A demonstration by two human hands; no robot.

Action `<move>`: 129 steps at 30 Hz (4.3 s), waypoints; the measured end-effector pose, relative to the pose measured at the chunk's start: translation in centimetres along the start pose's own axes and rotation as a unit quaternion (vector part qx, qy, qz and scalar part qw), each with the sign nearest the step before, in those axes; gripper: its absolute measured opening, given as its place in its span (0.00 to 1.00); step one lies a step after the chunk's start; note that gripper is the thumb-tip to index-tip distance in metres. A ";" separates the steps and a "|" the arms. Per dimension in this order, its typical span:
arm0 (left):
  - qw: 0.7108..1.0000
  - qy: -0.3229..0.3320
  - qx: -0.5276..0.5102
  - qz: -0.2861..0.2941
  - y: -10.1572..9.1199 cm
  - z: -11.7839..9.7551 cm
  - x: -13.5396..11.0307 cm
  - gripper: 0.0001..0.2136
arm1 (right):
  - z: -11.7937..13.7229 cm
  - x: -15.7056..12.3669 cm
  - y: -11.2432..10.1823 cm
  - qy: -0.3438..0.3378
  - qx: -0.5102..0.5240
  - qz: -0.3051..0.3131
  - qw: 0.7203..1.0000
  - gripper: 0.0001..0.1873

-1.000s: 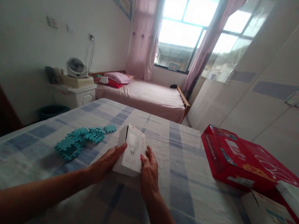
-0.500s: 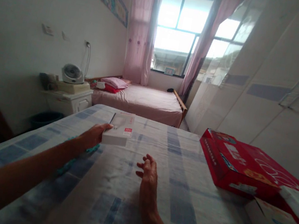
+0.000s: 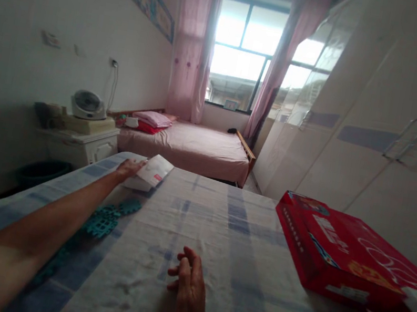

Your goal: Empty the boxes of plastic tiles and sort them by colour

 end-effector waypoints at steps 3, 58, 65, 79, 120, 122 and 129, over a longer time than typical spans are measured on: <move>0.991 -0.029 0.126 -0.043 0.7 0.5 0.1 0.37 | 0.1 -0.2 0.1 -0.010 -0.013 -0.010 1.000 0.30; 0.869 0.210 0.346 0.285 20.0 -2.3 -20.7 0.30 | 7.7 -1.2 -5.0 -0.148 -0.101 -0.028 0.983 0.19; 0.846 0.344 0.301 0.274 20.7 -3.7 -30.3 0.21 | 10.0 -11.2 -25.5 -0.217 -0.469 -0.385 0.765 0.29; 0.853 0.389 0.246 0.247 20.8 -2.0 -30.9 0.15 | 5.1 -15.0 -35.6 0.016 -0.677 -0.458 0.575 0.43; 0.765 -0.253 -0.550 0.222 13.8 -0.7 -26.7 0.28 | 9.9 -4.7 -6.0 -0.121 -0.272 -0.085 0.951 0.37; 0.814 -0.232 -0.502 0.180 9.9 -0.4 -25.4 0.27 | 8.7 -3.5 -7.2 -0.092 -0.237 -0.111 0.961 0.38; 0.950 -0.121 -0.286 0.043 -6.6 -1.2 -21.2 0.31 | 4.7 -1.3 -8.9 -0.075 -0.121 -0.129 0.981 0.35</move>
Point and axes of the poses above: each hand's wrist, its own x-axis towards the middle knuckle, its own y-axis out of the palm, z = x × y, the point moved 10 cm from there along x, towards the middle knuckle, and after that the axes turned 7 degrees about -x, right-handed, at the moved point
